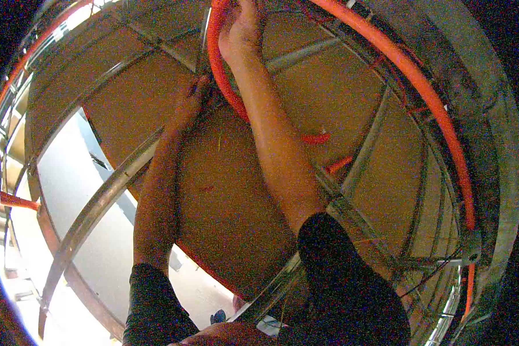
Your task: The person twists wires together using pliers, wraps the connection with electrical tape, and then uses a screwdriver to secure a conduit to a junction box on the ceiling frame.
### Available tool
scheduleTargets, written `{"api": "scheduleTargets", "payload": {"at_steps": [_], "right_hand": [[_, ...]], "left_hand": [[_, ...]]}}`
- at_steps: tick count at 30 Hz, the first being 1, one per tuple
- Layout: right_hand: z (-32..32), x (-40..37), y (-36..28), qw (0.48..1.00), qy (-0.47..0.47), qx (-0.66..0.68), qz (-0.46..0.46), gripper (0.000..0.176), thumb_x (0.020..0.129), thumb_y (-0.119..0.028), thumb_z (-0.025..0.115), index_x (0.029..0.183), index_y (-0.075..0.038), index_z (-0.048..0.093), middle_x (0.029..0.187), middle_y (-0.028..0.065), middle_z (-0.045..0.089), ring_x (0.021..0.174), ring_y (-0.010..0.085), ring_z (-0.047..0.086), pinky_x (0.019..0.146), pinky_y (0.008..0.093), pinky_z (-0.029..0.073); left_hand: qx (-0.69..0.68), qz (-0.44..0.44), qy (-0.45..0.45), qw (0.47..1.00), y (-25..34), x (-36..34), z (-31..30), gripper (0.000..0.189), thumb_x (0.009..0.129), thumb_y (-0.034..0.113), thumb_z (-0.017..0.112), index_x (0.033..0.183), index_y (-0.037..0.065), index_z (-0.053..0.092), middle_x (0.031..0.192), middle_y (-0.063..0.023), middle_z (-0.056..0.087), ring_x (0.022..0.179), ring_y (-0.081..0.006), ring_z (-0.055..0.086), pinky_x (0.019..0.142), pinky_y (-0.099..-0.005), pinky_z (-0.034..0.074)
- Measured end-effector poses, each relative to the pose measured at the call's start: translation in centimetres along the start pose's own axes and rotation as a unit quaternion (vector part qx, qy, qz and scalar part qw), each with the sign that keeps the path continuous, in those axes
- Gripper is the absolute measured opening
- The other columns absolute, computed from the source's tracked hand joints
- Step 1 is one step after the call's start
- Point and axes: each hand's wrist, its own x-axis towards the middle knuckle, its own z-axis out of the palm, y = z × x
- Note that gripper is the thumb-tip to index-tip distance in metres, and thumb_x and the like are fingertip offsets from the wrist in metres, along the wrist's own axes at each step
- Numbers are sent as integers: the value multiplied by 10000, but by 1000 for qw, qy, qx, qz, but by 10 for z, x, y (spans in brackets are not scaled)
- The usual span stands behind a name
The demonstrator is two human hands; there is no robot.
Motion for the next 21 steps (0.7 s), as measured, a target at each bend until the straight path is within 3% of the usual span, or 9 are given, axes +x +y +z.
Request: {"api": "scheduleTargets", "payload": {"at_steps": [7, 13, 16, 18, 21], "right_hand": [[2, -7, 6, 999, 4, -9, 37, 529, 982, -432, 546, 1325, -34, 490, 1275, 135, 586, 1235, 250, 546, 1066, 380, 453], [2, -9, 18, 999, -44, -20, -23, 579, 970, -452, 557, 1348, -22, 471, 1294, 113, 576, 1233, 239, 542, 1081, 382, 436], [-1, -14, 22, 999, -4, -40, -4, 598, 955, -467, 575, 1347, -26, 474, 1297, 107, 575, 1226, 235, 546, 1099, 390, 418], [-3, -14, 24, 998, -15, -53, -17, 627, 946, -478, 582, 1360, -24, 459, 1313, 114, 563, 1237, 243, 537, 1108, 401, 406], [-6, -13, 20, 998, -35, -57, -1, 689, 928, -501, 593, 1394, -23, 419, 1359, 129, 525, 1275, 270, 505, 1126, 426, 381]], "left_hand": [[103, 18, -1, 995, -10, 7, -10, 390, 1016, 395, 508, 940, 33, 631, 750, 4, 580, 673, -85, 514, 588, -260, 414], [-59, -11, 0, 998, -15, 0, -9, 402, 1016, 398, 512, 1000, 17, 640, 763, 7, 594, 699, -84, 541, 601, -251, 418], [-25, -8, 25, 999, 0, -10, -14, 405, 1015, 392, 511, 1006, 8, 640, 756, -1, 594, 690, -92, 544, 601, -258, 417], [75, 13, 23, 997, -6, -5, -18, 409, 1017, 387, 501, 1017, 4, 645, 756, -16, 603, 676, -100, 541, 599, -277, 421], [81, -5, 8, 997, -4, -3, -17, 412, 1014, 386, 499, 1016, 2, 649, 745, -33, 608, 661, -110, 537, 603, -294, 425]]}}
